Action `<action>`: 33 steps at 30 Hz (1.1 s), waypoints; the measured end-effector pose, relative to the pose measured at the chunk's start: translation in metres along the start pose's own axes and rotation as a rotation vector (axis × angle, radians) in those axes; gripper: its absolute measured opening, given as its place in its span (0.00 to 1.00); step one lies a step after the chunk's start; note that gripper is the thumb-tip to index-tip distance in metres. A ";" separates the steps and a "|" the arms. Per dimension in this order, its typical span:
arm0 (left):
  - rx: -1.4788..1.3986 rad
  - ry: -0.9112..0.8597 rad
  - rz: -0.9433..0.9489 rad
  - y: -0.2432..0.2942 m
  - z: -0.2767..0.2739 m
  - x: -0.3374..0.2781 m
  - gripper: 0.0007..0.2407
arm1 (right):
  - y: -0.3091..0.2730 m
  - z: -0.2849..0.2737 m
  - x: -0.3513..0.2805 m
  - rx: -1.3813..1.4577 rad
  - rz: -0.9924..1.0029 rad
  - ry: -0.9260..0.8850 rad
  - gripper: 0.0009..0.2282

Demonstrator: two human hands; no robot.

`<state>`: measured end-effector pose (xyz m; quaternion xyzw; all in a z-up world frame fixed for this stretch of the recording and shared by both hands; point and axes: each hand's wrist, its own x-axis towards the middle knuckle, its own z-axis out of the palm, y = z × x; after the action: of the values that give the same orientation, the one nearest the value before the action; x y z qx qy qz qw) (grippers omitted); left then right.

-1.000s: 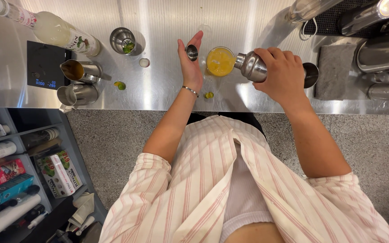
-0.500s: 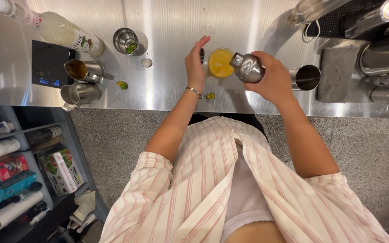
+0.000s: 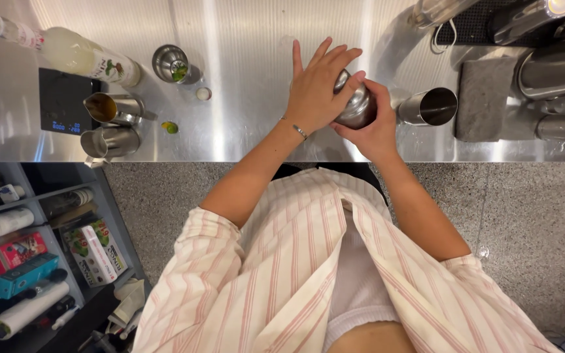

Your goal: The person prepares a cocktail by pouring liquids from bottles and pitchers into a metal shaker on a digital scale. They add lime wedges, shake the mixture, and then pour the drink into a glass filled with ice. The process is repeated to make a second drink.

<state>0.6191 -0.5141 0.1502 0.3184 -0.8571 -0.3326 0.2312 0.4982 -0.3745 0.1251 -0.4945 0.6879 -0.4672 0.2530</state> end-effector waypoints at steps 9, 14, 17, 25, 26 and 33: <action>0.110 0.088 0.075 -0.006 0.003 -0.002 0.33 | 0.058 -0.002 0.006 -0.004 -0.070 0.101 0.41; -0.438 0.284 -0.134 -0.089 0.027 -0.035 0.27 | 0.080 0.000 0.047 0.143 -0.090 0.178 0.44; -0.571 0.316 -0.352 -0.117 0.035 -0.069 0.26 | 0.102 0.010 0.062 0.143 -0.112 0.185 0.44; -0.380 0.373 -0.267 -0.090 0.030 -0.105 0.26 | 0.113 0.028 0.046 0.156 -0.065 0.220 0.50; -0.365 0.409 -0.220 -0.080 0.022 -0.101 0.24 | 0.117 0.029 0.037 0.258 -0.035 0.201 0.53; -0.562 0.368 0.018 0.011 -0.016 -0.069 0.08 | 0.058 -0.023 -0.040 0.186 0.517 -0.317 0.25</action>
<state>0.6720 -0.4661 0.1557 0.2893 -0.6785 -0.4908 0.4637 0.4694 -0.3248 0.0783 -0.3447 0.6969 -0.3656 0.5117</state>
